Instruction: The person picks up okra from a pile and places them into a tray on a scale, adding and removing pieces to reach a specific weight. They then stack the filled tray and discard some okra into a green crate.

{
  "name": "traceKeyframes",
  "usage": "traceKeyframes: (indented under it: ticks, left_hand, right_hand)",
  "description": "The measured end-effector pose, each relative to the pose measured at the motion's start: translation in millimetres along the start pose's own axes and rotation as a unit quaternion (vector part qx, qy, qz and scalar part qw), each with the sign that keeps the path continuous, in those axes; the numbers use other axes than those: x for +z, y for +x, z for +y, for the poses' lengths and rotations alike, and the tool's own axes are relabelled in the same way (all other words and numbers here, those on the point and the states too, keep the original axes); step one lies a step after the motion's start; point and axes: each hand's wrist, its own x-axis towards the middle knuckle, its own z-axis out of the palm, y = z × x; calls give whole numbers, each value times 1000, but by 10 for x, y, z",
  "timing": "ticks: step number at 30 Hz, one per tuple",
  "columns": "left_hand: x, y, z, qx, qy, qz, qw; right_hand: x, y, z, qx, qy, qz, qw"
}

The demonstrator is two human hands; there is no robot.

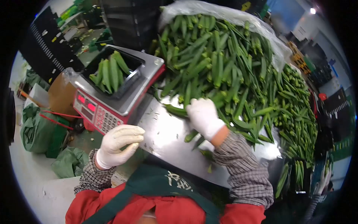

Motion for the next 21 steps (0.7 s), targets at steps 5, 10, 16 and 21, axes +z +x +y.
traceKeyframes:
  ticks: [5, 10, 16, 21]
  left_hand:
    - [-215, -202, -7, -53, -2, 51, 997]
    - [-232, -348, 52, -105, -33, 79, 991]
    - [-486, -520, 75, -147, 10, 113, 983]
    - [-893, -731, -108, -193, 59, 237, 951]
  right_hand:
    - [-936, 171, 142, 41, 328, 51, 942]
    - [-1366, 1204, -314, -50, 378, 84, 921]
    - [-1285, 1713, -484, -23, 413, 118, 903]
    - [-1194, 1233, -3, 23, 398, 98, 912]
